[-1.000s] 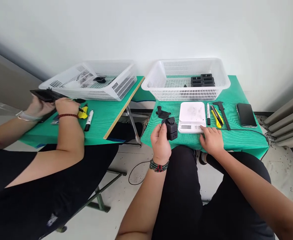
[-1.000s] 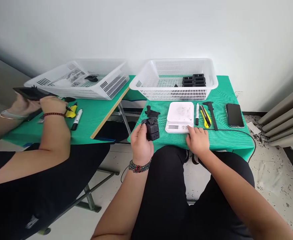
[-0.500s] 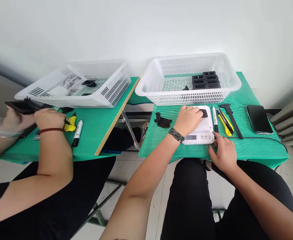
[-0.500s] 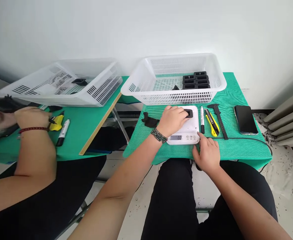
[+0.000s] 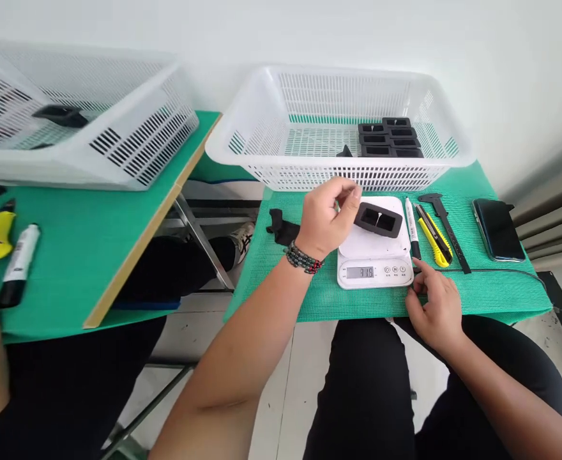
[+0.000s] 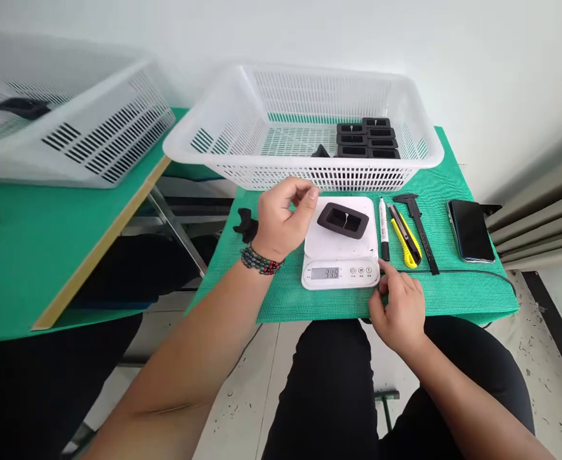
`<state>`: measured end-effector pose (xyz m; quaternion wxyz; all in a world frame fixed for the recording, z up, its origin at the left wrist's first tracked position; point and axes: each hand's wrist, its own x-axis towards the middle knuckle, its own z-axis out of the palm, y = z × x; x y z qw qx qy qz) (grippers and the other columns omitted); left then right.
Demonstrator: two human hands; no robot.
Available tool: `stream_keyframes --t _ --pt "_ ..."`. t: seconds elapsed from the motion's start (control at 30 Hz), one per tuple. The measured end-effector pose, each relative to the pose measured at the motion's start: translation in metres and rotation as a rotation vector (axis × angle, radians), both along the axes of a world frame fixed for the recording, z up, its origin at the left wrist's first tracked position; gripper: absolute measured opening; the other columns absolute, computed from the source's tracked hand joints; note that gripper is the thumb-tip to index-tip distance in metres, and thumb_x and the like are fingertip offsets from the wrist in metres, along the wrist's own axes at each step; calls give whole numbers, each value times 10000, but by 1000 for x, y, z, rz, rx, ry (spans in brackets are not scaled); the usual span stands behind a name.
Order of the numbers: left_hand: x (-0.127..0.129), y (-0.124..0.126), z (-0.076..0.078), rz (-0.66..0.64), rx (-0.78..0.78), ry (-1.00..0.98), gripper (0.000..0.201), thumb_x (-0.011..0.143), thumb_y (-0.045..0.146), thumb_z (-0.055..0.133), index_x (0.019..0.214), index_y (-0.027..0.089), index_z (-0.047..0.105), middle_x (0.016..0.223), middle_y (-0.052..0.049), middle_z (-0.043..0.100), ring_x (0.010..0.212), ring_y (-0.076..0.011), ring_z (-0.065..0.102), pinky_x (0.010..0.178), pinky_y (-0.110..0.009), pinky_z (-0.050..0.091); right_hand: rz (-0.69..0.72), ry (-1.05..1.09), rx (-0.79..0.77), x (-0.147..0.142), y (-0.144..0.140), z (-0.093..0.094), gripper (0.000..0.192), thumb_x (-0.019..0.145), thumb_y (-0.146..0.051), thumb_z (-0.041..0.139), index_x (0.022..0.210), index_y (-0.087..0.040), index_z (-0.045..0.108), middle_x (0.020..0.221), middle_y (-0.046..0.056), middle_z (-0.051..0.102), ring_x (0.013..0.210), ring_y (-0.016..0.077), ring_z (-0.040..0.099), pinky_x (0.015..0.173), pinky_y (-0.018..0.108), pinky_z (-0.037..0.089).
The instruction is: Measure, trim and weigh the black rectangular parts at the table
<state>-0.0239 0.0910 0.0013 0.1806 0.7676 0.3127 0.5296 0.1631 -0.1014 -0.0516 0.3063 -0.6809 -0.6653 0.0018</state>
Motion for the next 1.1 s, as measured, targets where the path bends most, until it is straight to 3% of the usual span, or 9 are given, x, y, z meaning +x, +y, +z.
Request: stream_keyframes --t 0.13,0.27,0.4,0.7,0.97,1.1 --pt "0 7 -4 -11 1 60 193 993 327 575 867 197 642 796 -15 667 746 -161 625 730 -312 509 37 15 38 4 -3 1 447 892 -193 517 1339 -209 519 741 -9 604 677 217 588 691 388 467" --pt "2 12 -7 -35 -86 -16 29 926 195 637 947 211 648 804 8 655 771 -159 639 752 -315 521 70 160 90 8 -9 -4 422 932 -194 521 1352 -226 505 756 -15 590 679 196 592 713 385 516" --pt "5 16 -15 -53 -164 -80 200 868 108 648 1037 216 645 778 24 643 743 -151 631 752 -315 529 32 179 188 5 -8 -8 348 943 -184 525 1290 -217 530 721 -28 577 631 169 576 652 335 515" --pt "2 22 -17 -65 -261 -121 229 790 45 605 924 212 687 799 8 677 773 -161 636 679 -281 490 -152 -6 224 -6 -2 -12 248 925 -226 519 1163 -194 583 616 -50 540 547 165 544 570 298 415" --pt "3 22 -22 -182 -317 -6 205 749 82 611 878 208 709 937 -29 724 862 -190 639 843 -341 524 -171 -22 217 -6 0 -17 200 913 -221 512 1084 -199 614 557 -54 516 526 183 520 552 308 354" --pt "1 25 -24 -218 -347 -5 288 755 129 630 1014 218 718 1053 -46 719 953 -210 623 906 -365 513 -128 118 206 -11 -3 -14 207 882 -211 527 1059 -195 634 549 -65 480 516 173 503 566 313 364"
